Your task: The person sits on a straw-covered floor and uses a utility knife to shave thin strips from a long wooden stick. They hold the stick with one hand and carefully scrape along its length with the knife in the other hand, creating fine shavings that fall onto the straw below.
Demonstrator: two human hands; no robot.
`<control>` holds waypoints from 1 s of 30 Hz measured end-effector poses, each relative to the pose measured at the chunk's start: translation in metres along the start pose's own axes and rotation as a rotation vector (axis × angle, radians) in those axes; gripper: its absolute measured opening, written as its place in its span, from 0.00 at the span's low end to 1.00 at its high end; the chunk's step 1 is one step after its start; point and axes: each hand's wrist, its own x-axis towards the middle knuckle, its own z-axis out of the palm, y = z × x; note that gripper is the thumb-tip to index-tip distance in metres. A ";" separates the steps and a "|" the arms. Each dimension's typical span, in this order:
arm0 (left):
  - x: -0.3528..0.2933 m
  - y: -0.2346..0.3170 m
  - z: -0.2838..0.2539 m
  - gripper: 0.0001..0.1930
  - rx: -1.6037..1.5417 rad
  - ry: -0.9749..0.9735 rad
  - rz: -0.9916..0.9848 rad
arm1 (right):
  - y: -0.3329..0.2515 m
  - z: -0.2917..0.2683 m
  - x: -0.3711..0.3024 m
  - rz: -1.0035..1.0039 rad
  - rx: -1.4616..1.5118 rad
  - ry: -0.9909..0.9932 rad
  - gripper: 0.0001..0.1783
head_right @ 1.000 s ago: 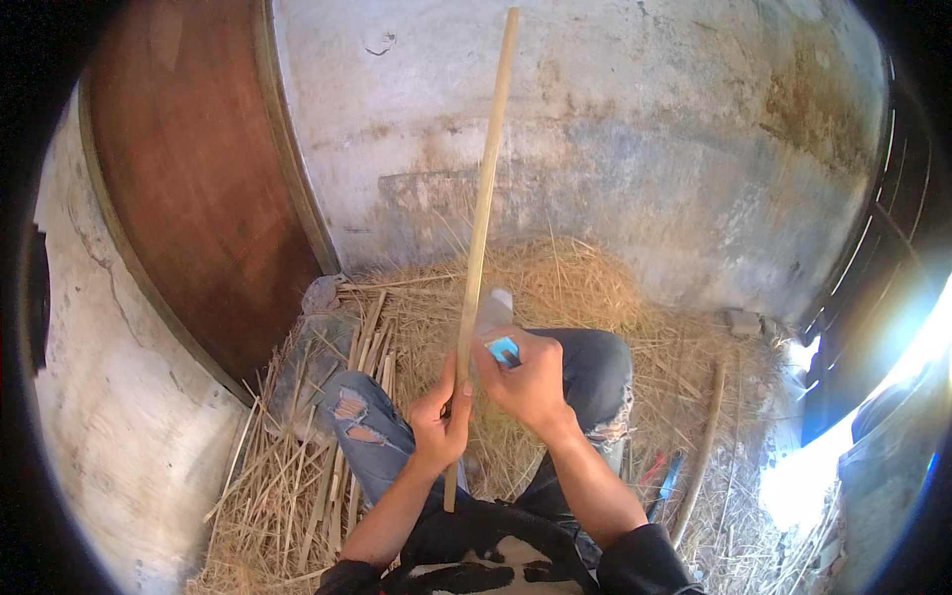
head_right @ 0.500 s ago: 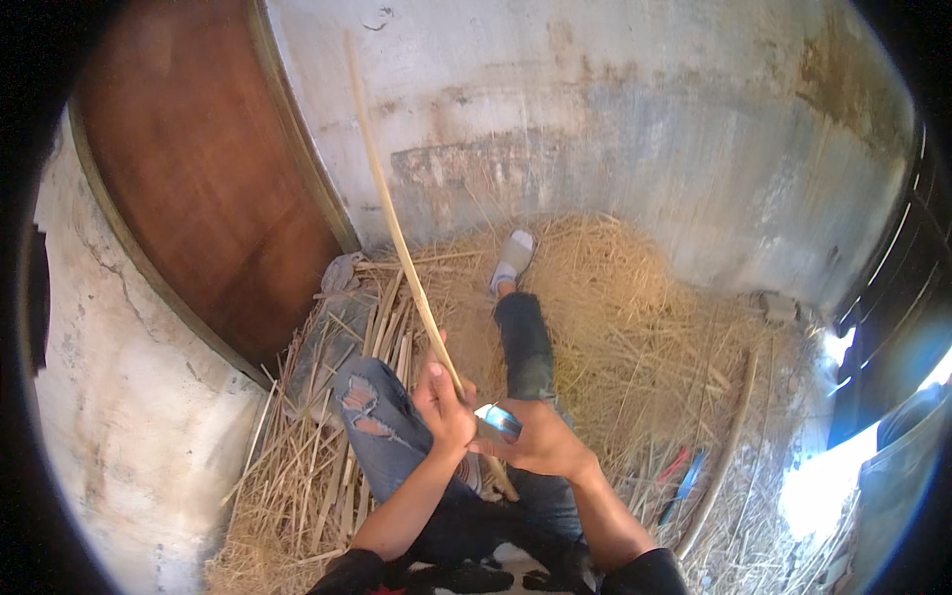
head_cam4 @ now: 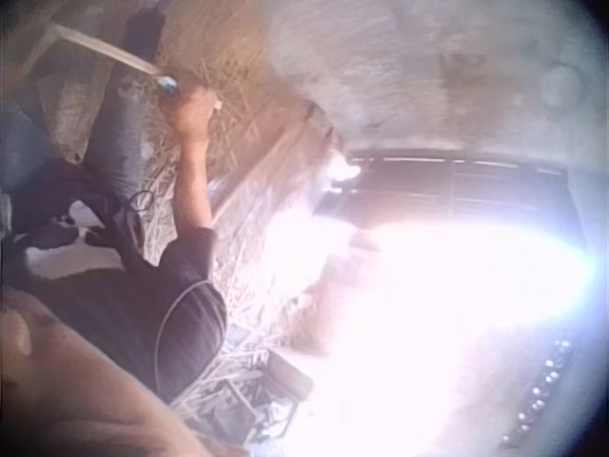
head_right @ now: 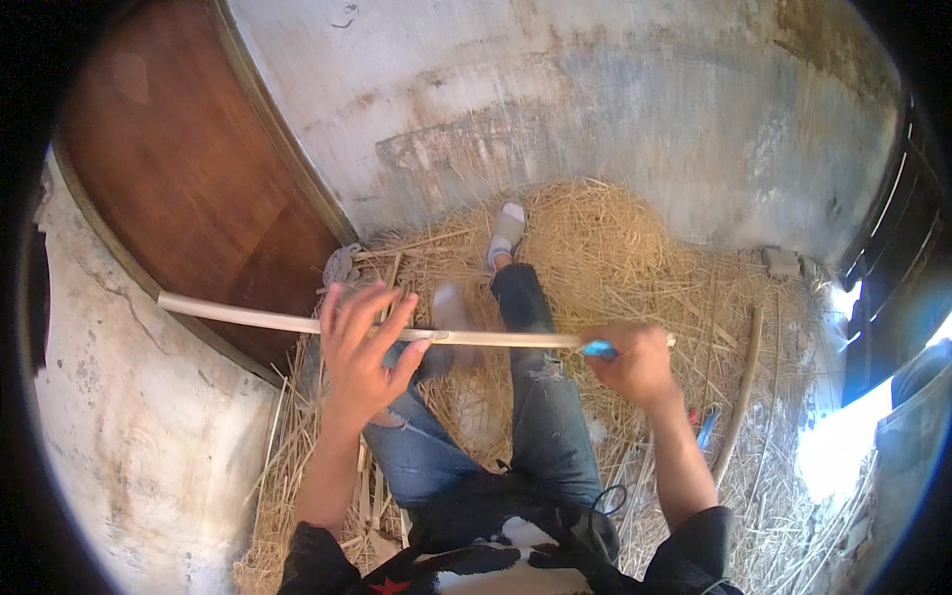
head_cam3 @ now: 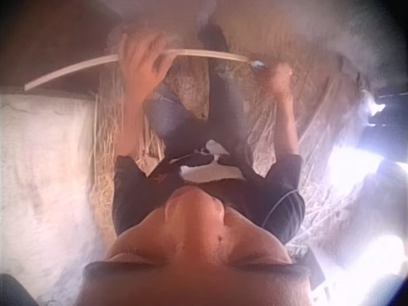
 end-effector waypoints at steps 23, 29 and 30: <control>-0.101 0.062 0.103 0.25 -1.603 -0.314 -1.037 | -0.041 0.094 0.006 0.046 0.075 -0.356 0.20; -0.112 0.059 0.114 0.25 -1.630 -0.327 -1.023 | -0.038 0.110 0.002 0.019 0.023 -0.438 0.19; -0.115 0.058 0.114 0.25 -1.637 -0.335 -1.007 | -0.032 0.112 0.005 0.017 -0.020 -0.409 0.18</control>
